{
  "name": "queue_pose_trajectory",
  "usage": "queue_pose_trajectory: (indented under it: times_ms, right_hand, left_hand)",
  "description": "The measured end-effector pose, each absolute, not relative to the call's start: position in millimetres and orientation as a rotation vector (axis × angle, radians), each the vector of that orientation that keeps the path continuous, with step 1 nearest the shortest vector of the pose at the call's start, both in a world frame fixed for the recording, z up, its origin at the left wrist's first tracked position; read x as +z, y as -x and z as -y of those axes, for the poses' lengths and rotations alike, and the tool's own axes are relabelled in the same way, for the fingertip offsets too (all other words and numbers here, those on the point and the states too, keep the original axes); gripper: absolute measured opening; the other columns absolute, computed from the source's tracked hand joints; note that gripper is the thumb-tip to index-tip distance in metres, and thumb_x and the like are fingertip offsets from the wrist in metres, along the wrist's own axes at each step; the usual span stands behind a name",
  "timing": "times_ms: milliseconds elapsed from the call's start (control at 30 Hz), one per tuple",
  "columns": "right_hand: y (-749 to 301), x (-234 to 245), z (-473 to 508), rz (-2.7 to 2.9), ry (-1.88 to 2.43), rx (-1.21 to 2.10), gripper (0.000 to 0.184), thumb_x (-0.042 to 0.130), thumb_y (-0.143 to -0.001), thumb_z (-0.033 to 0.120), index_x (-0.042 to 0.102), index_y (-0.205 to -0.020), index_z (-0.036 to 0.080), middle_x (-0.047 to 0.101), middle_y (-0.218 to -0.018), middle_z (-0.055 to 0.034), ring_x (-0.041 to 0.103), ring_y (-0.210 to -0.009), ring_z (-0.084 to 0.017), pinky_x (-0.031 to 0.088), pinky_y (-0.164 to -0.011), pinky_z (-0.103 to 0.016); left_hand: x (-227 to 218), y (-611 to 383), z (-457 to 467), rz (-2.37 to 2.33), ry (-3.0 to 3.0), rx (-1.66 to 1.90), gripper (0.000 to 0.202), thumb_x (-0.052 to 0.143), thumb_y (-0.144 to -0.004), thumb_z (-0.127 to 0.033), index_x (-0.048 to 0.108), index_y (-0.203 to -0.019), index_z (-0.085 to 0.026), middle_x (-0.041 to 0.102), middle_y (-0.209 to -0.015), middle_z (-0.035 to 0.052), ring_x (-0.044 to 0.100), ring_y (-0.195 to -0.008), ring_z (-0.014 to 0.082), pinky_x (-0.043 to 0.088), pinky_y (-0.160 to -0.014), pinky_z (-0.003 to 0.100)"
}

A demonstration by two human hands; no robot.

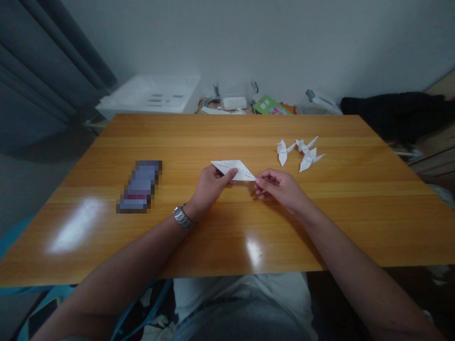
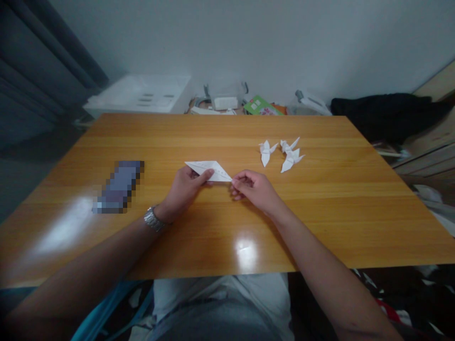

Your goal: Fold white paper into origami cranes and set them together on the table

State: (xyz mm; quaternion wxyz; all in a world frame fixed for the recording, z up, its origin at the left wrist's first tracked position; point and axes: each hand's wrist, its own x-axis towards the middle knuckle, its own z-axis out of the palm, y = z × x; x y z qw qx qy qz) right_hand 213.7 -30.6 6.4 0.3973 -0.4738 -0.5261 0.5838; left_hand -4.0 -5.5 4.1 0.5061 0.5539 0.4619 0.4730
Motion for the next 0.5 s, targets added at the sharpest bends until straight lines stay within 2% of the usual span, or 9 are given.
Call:
queue_pose_trajectory:
  times_ms: [100,300,500]
  right_hand:
    - [-213.3,6.9,31.4,1.339,1.209,1.517,0.040,0.079,-0.081,0.056,0.068,-0.091,0.018,0.075,-0.085,-0.0062,0.072,-0.074,-0.017,0.061,-0.067,-0.031]
    - [-213.2,8.0,30.6,1.403,1.255,1.556,0.044,0.079,-0.079,0.059,0.068,-0.081,0.016,0.075,-0.076,-0.0054,0.069,-0.061,-0.013,0.059,-0.064,-0.030]
    - [-214.4,8.7,30.5,1.440,1.199,1.604,0.042,0.077,-0.082,0.057,0.072,-0.085,0.016,0.079,-0.083,-0.0085,0.072,-0.067,-0.015,0.061,-0.070,-0.032]
  left_hand:
    - [3.7,3.6,5.6,-1.129,-1.374,1.121,0.034,0.078,-0.083,-0.045,0.073,-0.089,-0.012,0.077,-0.094,0.0105,0.069,-0.077,0.0174,0.055,-0.064,0.025]
    - [2.4,4.3,3.2,-1.095,-1.364,1.091,0.035,0.077,-0.083,-0.045,0.073,-0.091,-0.011,0.077,-0.094,0.0102,0.068,-0.076,0.0163,0.054,-0.064,0.024]
    - [2.7,8.0,0.6,-1.067,-1.306,1.088,0.033,0.078,-0.082,-0.041,0.074,-0.090,-0.010,0.076,-0.092,0.0108,0.066,-0.073,0.0144,0.050,-0.062,0.023]
